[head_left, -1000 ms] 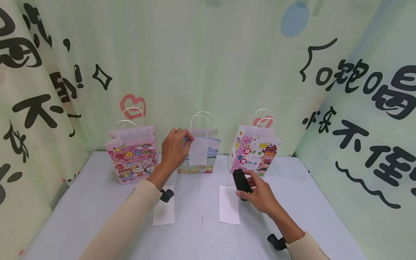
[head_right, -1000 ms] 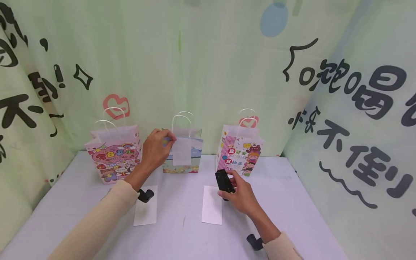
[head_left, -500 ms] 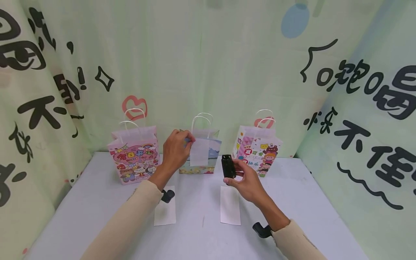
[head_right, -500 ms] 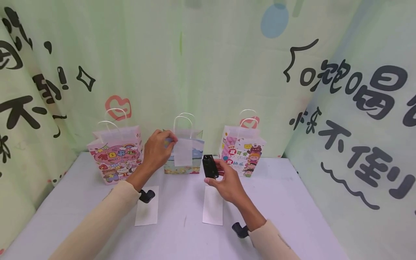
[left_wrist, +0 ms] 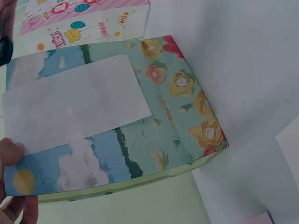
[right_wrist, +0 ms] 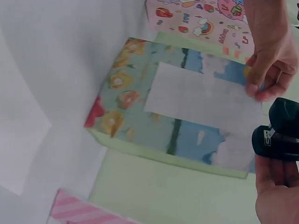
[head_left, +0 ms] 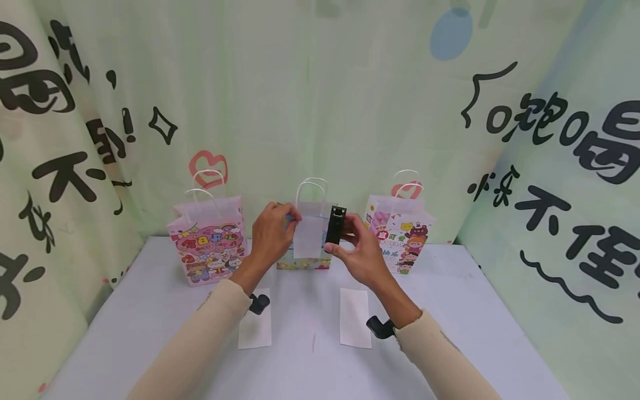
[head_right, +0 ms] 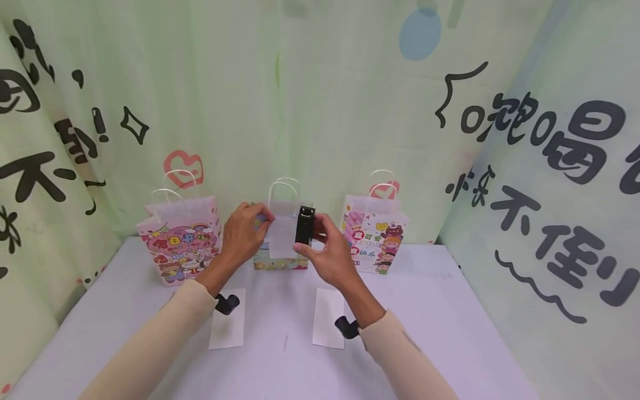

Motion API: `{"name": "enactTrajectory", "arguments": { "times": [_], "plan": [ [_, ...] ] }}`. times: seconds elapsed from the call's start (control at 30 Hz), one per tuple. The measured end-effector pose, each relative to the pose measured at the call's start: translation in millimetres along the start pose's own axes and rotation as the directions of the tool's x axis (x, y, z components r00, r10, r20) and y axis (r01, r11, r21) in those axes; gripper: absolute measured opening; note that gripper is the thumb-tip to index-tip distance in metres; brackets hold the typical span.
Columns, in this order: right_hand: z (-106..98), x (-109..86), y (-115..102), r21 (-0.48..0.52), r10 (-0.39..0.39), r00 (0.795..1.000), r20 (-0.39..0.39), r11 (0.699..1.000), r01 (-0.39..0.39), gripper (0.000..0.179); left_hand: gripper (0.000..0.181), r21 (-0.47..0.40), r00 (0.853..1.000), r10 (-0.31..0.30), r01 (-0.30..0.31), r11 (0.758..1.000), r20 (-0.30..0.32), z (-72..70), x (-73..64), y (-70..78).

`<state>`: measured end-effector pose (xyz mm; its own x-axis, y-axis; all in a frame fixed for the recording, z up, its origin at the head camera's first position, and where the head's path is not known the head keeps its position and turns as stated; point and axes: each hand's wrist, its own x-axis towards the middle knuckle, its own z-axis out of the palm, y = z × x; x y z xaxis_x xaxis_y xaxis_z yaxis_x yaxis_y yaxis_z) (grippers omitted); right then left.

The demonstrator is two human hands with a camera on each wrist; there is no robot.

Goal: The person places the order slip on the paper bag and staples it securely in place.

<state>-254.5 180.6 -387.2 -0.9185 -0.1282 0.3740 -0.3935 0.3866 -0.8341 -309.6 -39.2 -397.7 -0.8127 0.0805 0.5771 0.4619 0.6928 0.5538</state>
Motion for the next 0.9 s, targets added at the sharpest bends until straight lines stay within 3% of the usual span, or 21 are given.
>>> {"name": "enactTrajectory", "arguments": {
  "times": [0.43,0.9],
  "plan": [
    [12,36.0,-18,0.109,-0.144,0.989,0.022,0.984,0.141,0.057,0.006,0.009,1.0,-0.006,0.006,1.0,0.013,-0.8,0.0,-1.3],
    [24,57.6,-17,0.093,-0.171,0.982,0.083,0.982,0.163,0.059,0.006,0.028,1.0,0.024,-0.024,0.999,0.012,-1.4,-1.0,-1.6]
  ]
}}
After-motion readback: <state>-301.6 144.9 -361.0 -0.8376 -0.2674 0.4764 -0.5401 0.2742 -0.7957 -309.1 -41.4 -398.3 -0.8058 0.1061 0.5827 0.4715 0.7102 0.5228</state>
